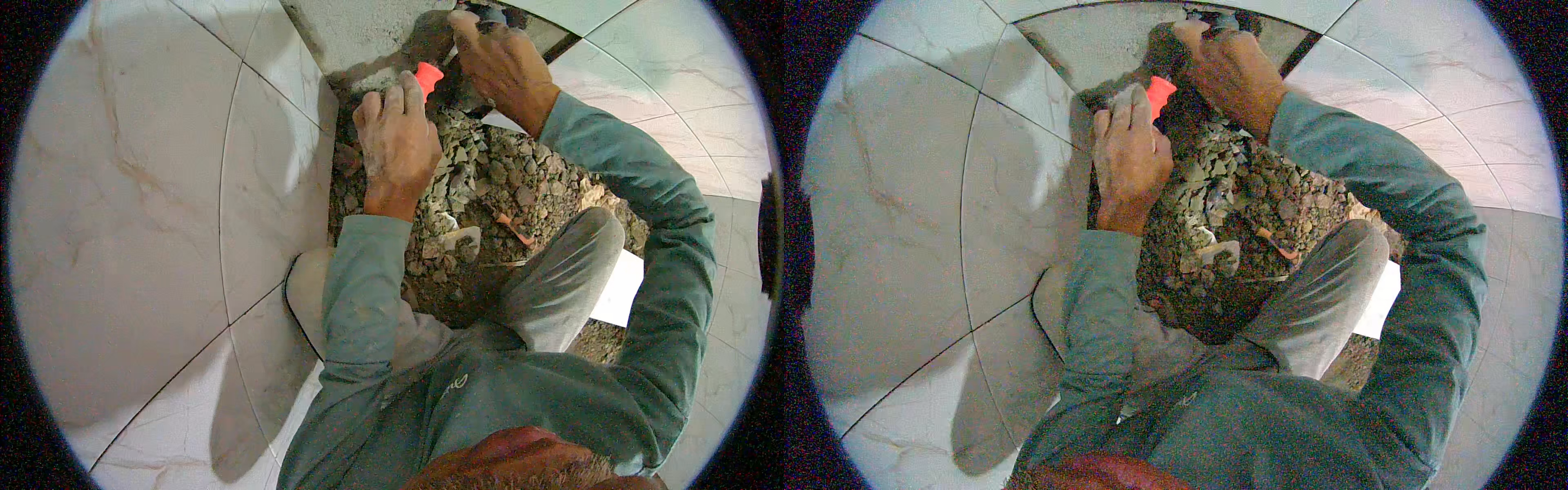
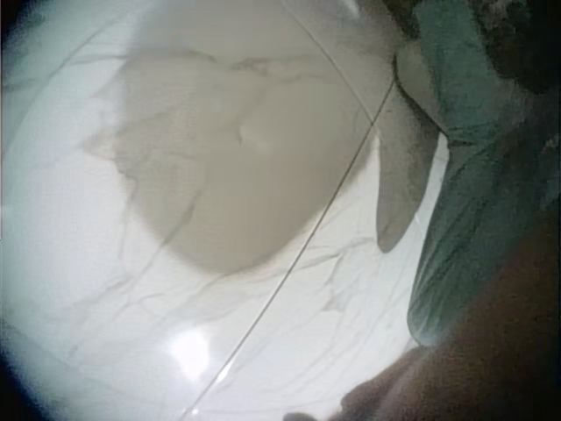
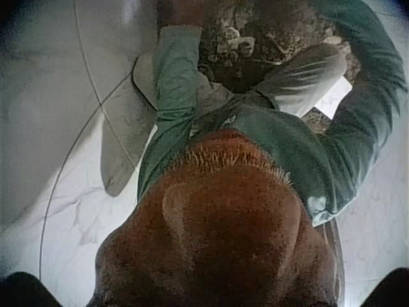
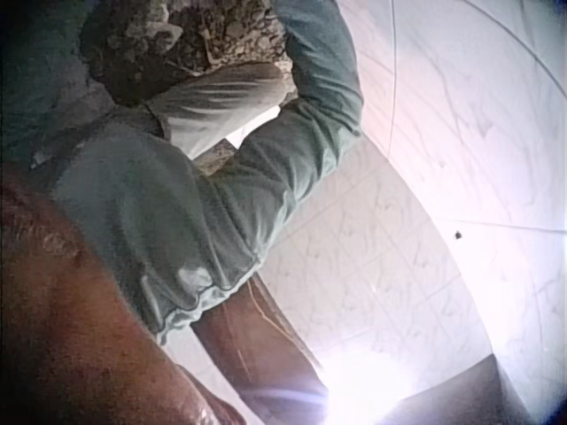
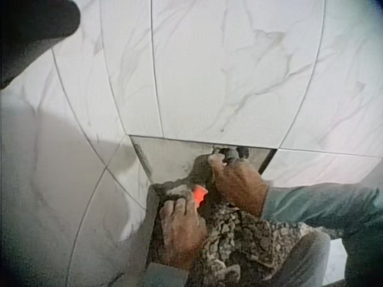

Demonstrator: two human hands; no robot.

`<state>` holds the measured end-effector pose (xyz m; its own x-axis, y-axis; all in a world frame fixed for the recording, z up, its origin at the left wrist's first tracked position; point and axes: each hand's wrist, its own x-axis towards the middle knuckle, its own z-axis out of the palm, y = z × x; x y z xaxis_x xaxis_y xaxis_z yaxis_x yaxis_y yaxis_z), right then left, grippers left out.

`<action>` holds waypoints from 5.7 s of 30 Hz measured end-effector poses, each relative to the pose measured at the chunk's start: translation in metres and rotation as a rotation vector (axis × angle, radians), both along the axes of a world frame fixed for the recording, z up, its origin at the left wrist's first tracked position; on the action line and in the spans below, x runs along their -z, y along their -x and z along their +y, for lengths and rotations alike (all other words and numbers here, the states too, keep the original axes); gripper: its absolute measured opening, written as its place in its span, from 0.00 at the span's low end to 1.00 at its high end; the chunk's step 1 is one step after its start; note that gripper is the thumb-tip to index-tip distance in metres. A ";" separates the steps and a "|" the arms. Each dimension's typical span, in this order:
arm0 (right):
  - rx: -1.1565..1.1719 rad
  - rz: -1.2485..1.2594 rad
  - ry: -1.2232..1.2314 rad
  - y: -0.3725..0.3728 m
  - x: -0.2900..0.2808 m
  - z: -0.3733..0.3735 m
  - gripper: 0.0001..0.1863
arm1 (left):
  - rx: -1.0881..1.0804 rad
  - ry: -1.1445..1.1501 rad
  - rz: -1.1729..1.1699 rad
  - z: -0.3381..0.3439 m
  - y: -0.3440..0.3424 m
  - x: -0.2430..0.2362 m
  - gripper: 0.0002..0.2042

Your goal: The person is installing a white marble-patterned tile on a wall. They use a red trowel to apply adhesive, position the tile, and tap it into place. They also use a hammer to adjust the tile and a wooden board to check the alignment.

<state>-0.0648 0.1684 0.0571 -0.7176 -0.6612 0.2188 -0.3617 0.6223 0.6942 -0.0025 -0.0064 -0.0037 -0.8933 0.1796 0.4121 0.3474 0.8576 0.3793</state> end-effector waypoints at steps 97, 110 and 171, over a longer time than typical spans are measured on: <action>1.733 0.889 2.110 -0.627 0.326 0.425 0.29 | 0.459 0.318 -1.053 -0.020 -0.057 0.162 0.17; 1.278 1.002 2.575 -0.578 0.281 0.443 0.30 | 0.860 0.379 -0.688 -0.066 -0.034 0.189 0.18; 0.276 -0.501 1.487 -0.038 0.030 0.112 0.19 | -0.070 -2.176 -0.672 0.054 0.061 0.193 0.46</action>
<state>-0.0265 0.2808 0.0270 -0.9685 0.0732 0.2379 -0.1232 0.6896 -0.7137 -0.0637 0.0473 -0.1971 -0.9239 -0.0022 -0.3827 -0.1879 -0.8685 0.4587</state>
